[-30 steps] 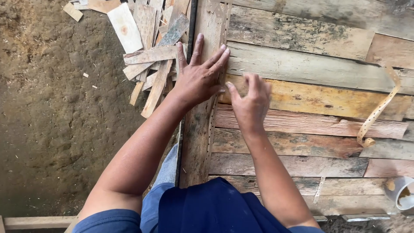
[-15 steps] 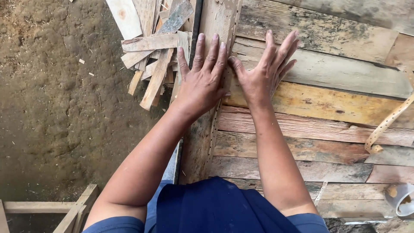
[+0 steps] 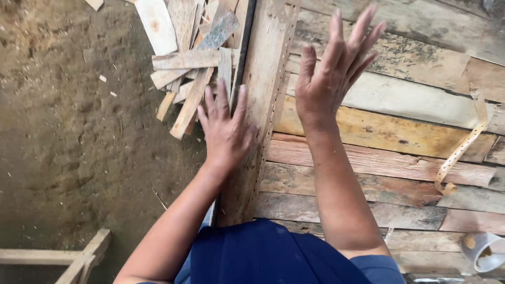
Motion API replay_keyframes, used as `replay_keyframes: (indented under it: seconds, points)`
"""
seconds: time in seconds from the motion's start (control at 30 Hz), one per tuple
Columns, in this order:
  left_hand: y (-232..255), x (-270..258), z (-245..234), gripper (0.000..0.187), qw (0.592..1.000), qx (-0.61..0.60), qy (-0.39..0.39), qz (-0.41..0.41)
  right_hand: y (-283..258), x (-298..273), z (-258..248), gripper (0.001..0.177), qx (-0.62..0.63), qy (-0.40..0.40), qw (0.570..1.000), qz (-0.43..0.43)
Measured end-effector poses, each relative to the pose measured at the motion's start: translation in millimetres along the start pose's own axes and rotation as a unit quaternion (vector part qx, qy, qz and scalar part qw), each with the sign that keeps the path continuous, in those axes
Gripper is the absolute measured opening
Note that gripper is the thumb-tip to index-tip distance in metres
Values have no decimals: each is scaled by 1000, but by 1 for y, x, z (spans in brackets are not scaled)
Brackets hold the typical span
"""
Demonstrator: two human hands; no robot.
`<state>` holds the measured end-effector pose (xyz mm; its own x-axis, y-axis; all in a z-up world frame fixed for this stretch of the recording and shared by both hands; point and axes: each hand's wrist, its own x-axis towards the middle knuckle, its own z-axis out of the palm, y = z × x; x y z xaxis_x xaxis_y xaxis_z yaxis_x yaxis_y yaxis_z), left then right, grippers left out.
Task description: The person applies a brown paste from a plastic container onto a perforated wooden strip and presses it onto a wooden surface. The person repeats this process multiple times, applying the paste to different sections of the strip and pressing it down firmly.
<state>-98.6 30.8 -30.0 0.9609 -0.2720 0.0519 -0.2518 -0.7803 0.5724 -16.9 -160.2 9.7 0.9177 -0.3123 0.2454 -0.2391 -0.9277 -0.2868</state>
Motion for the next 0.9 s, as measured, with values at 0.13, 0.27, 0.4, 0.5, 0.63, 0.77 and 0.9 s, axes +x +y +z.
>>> replay_keyframes:
  seconds: [0.13,0.27,0.4,0.5,0.63,0.77,0.9]
  points:
    - [7,-44,-1,89,998,13,-10,-58,-34,-28,27,62,6,8,983,-185]
    - [8,-47,-3,84,998,23,-18,-55,-20,-37,51,59,-43,-117,970,-207]
    - [13,-39,-7,58,995,79,21,63,-24,-18,41,58,40,-32,983,-174]
    - [16,-41,-4,63,988,113,-18,107,-15,-24,54,60,42,-48,985,-159]
    - [16,-12,-4,66,985,118,-32,120,-16,-2,43,48,299,-74,945,-108]
    - [21,-2,2,79,979,100,-131,120,-4,36,42,51,146,-37,985,-79]
    - [19,2,4,65,983,102,-32,148,2,46,85,62,-39,3,990,-134]
